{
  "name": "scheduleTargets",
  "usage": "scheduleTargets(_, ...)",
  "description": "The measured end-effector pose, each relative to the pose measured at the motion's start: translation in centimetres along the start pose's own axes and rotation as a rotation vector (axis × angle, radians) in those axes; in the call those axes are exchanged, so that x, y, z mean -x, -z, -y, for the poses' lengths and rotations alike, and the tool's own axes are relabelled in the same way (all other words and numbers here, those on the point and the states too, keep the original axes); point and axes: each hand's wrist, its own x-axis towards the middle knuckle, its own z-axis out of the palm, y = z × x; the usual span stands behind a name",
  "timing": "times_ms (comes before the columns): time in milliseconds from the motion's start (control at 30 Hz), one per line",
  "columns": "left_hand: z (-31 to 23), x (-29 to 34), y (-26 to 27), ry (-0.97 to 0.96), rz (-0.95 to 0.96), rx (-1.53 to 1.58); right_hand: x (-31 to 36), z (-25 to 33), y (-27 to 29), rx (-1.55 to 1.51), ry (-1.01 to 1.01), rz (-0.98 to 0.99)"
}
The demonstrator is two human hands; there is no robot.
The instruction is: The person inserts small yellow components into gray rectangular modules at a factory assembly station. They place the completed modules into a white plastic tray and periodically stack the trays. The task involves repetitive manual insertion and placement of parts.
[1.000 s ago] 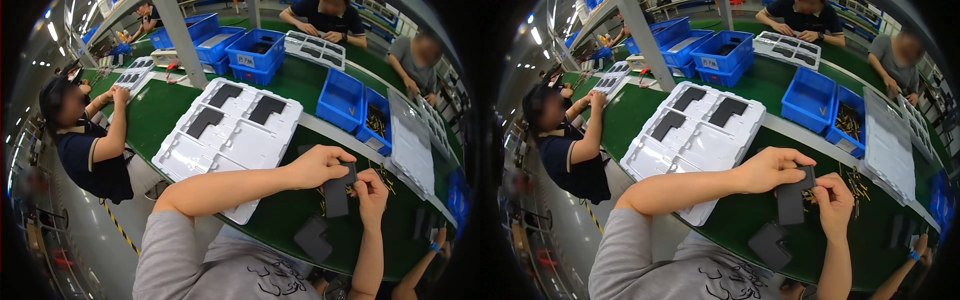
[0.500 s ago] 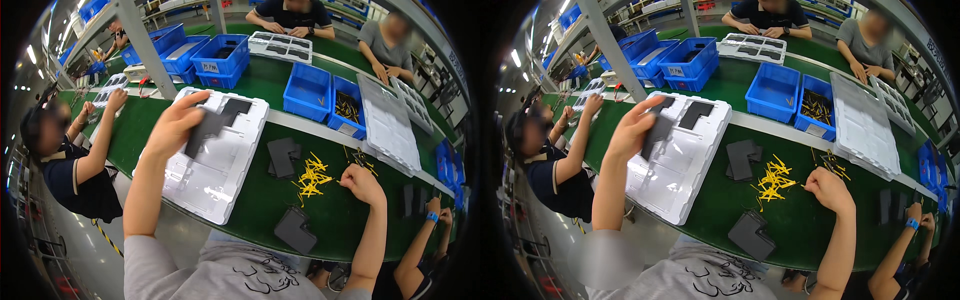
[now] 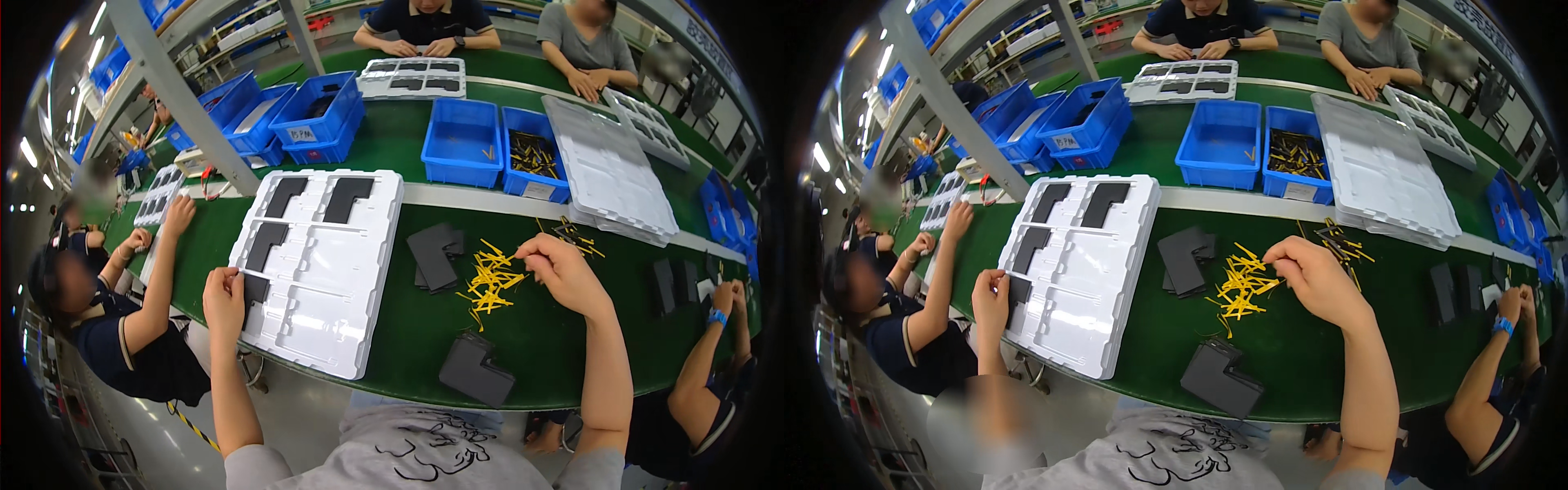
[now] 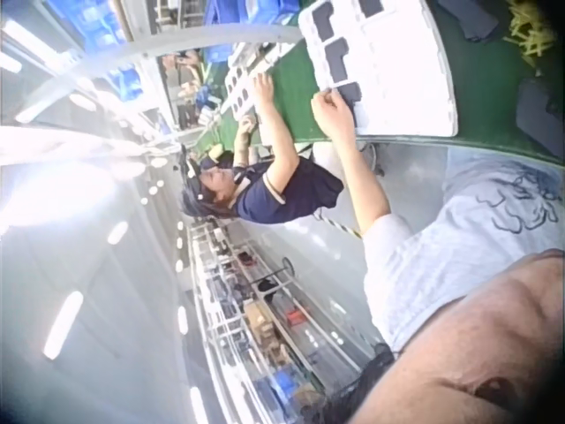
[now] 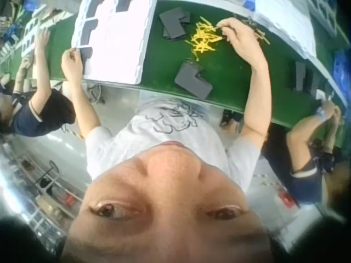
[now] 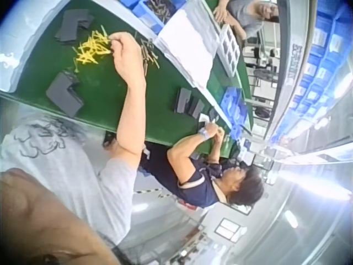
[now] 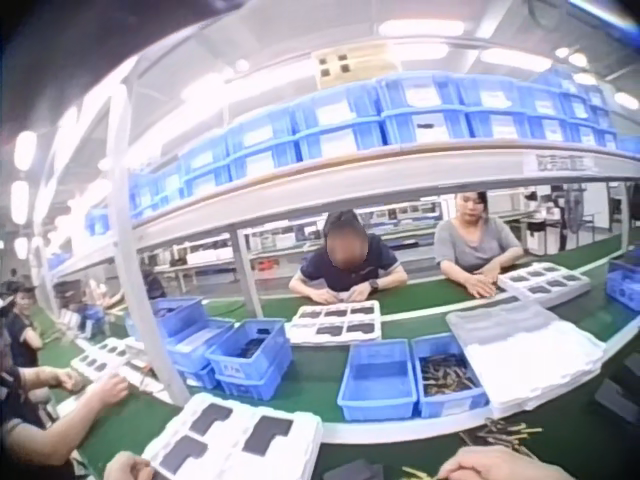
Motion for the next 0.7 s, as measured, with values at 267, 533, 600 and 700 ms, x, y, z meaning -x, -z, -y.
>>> scheduleTargets(267, -0.6, 0.0, -0.2, -0.083, -0.031, -0.239, 0.1, -0.3, -0.9, -0.196, 0.120, -0.041)
scheduleTargets(533, -11.0, -1.4, -1.6, -0.268, 0.236, 0.366, 0.0, -0.2, -3.2, -0.090, 0.331, -0.149)
scheduleTargets(600, -15.8, -0.6, -3.1, -0.437, 0.480, 0.402, 0.0, -0.3, -3.6, -0.026, 0.416, -0.157)
scheduleTargets(700, -22.1, 0.9, -5.2, -0.492, 0.814, 0.508, 0.2, -0.1, -4.0, -0.068, 0.371, -0.133)
